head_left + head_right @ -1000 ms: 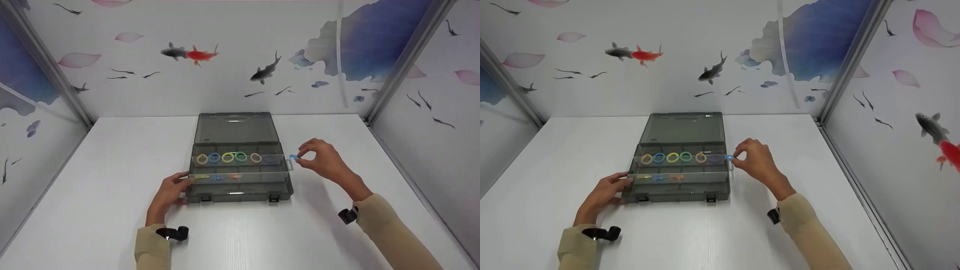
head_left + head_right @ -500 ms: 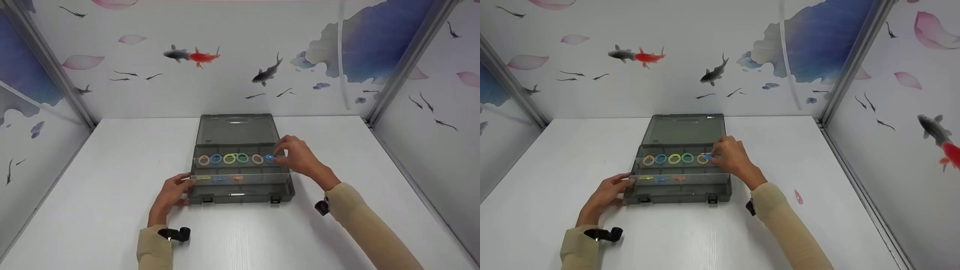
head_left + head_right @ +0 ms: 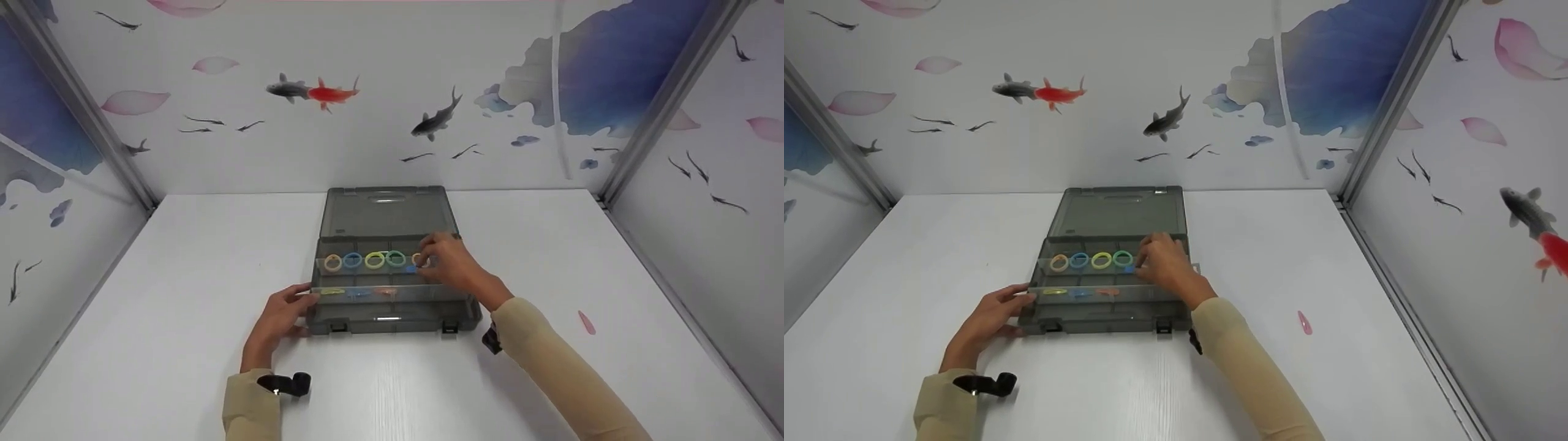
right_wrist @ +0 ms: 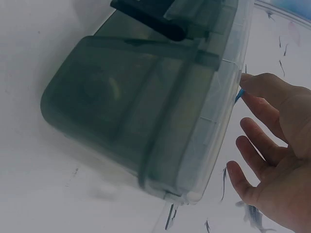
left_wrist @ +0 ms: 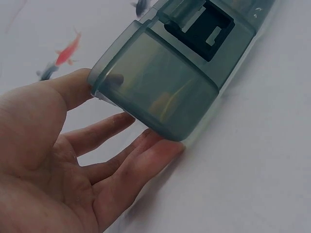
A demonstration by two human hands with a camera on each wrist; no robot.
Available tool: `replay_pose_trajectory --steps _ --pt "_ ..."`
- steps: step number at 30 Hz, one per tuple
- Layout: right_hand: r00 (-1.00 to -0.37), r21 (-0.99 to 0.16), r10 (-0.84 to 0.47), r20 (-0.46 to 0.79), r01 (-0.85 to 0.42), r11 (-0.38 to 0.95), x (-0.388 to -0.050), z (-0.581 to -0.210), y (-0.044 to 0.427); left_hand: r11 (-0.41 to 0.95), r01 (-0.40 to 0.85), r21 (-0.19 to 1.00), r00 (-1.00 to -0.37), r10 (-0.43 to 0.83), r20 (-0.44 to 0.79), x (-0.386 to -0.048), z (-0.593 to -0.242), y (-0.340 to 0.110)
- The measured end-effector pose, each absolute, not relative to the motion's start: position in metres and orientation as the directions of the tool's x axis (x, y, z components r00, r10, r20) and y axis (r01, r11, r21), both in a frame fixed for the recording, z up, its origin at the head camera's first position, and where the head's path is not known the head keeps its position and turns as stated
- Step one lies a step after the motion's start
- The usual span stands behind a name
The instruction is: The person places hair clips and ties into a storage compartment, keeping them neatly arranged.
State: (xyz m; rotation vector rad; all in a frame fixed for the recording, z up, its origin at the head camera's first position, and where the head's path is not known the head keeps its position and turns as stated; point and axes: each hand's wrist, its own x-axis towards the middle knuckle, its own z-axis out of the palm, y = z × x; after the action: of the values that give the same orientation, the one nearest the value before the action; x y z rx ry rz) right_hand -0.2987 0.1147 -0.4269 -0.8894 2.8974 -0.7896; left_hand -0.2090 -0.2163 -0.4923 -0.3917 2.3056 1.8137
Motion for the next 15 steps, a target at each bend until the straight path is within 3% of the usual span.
replay_pose_trajectory --steps 15 --pt "-0.846 -0.466 -0.533 -0.006 -0.469 0.750 -0.306 -0.441 0.096 0.199 -0.319 0.927 -0.947 -0.093 -0.306 -0.209 -0.492 -0.215"
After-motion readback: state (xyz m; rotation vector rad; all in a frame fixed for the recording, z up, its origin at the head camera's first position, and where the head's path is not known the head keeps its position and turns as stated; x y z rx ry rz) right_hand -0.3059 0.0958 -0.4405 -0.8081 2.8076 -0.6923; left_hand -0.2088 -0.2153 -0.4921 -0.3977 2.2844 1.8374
